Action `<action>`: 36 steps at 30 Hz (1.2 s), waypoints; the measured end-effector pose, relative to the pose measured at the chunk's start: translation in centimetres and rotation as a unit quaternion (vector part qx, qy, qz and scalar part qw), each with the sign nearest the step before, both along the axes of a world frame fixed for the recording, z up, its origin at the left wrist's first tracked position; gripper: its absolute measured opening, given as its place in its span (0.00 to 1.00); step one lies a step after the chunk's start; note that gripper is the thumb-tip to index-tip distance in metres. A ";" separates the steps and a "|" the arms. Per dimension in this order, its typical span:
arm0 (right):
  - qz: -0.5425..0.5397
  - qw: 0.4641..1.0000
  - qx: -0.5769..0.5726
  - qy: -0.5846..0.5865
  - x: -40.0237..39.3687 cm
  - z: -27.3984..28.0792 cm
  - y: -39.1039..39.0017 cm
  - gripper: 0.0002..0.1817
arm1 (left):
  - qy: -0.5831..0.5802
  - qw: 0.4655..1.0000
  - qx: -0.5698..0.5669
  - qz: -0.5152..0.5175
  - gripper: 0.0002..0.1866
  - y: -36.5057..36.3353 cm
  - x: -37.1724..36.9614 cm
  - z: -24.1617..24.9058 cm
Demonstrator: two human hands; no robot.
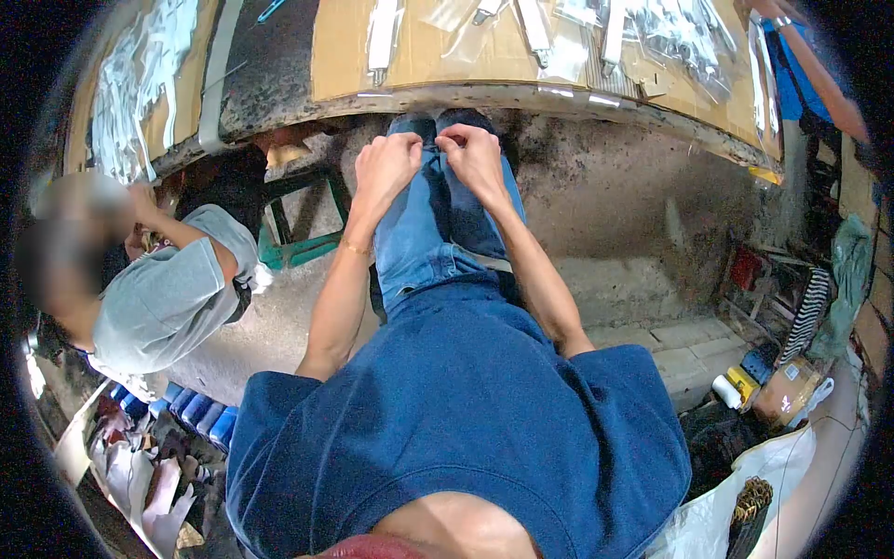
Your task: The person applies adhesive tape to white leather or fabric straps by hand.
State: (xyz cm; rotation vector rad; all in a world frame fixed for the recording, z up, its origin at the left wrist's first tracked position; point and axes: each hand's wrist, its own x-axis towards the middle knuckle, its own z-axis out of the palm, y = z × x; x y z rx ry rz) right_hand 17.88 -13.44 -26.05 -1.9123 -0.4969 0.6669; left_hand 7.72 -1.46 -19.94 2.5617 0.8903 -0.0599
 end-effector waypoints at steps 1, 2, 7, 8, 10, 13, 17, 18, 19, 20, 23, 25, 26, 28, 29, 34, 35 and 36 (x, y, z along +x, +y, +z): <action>-0.001 1.000 0.002 0.004 -0.1 2.2 -0.2 0.10 | -0.005 1.000 -0.016 0.010 0.12 0.0 -0.3 1.3; -0.001 1.000 0.004 0.009 -0.3 4.1 -0.4 0.10 | -0.009 0.999 -0.032 0.020 0.13 -0.1 -0.6 2.5; -0.072 0.994 0.066 -0.057 3.1 6.5 -2.8 0.07 | -0.014 0.994 0.034 0.100 0.13 1.6 -3.3 6.6; -0.065 0.996 0.061 -0.017 4.3 7.5 -3.3 0.07 | -0.027 0.992 0.027 0.122 0.13 2.5 -4.2 7.0; -0.003 0.984 0.149 0.098 5.1 9.2 -3.3 0.13 | -0.074 0.990 -0.008 0.117 0.13 3.6 -5.3 7.7; 0.100 0.961 0.200 0.164 2.4 13.5 -0.5 0.29 | -0.145 0.977 -0.128 0.095 0.13 3.6 -5.1 9.9; 0.187 0.968 0.151 0.070 -0.4 16.0 4.1 0.39 | -0.188 0.968 -0.132 0.098 0.12 3.0 -4.5 10.8; 0.192 0.971 0.135 0.050 -0.7 16.4 5.0 0.39 | -0.194 0.968 -0.126 0.102 0.12 3.2 -4.4 11.0; 0.198 0.969 0.139 0.045 -0.7 16.5 5.7 0.39 | -0.193 0.970 -0.105 0.109 0.12 3.4 -4.3 11.2; 0.198 0.970 0.136 0.024 -0.6 16.3 6.5 0.37 | -0.193 0.971 -0.083 0.116 0.12 3.8 -4.3 11.4; 0.186 0.971 0.151 -0.019 0.2 16.2 9.3 0.35 | -0.153 0.979 -0.046 0.129 0.16 6.0 -3.3 12.2; 0.152 0.974 0.160 -0.054 1.3 16.1 11.6 0.34 | -0.155 0.978 -0.015 0.140 0.20 7.9 -2.1 13.4; 0.154 0.973 0.165 -0.059 1.9 15.4 13.1 0.34 | -0.160 0.977 -0.010 0.141 0.20 9.3 -1.6 13.3; 0.082 0.981 0.145 -0.101 3.3 13.3 16.3 0.33 | -0.116 0.989 0.058 0.071 0.20 12.5 -0.2 12.6; 0.073 0.983 0.136 -0.102 3.7 12.7 17.8 0.32 | -0.070 0.990 0.117 0.039 0.21 13.6 0.7 12.2; 0.027 0.979 0.093 -0.178 4.9 9.6 22.7 0.32 | 0.003 0.975 0.220 -0.033 0.19 19.9 4.4 7.7; 0.019 0.971 0.056 -0.233 5.1 9.1 23.3 0.32 | 0.021 0.970 0.241 -0.037 0.17 20.4 5.1 7.2; 0.018 0.970 0.057 -0.234 5.4 8.5 23.7 0.32 | 0.020 0.969 0.242 -0.038 0.17 20.7 5.7 6.6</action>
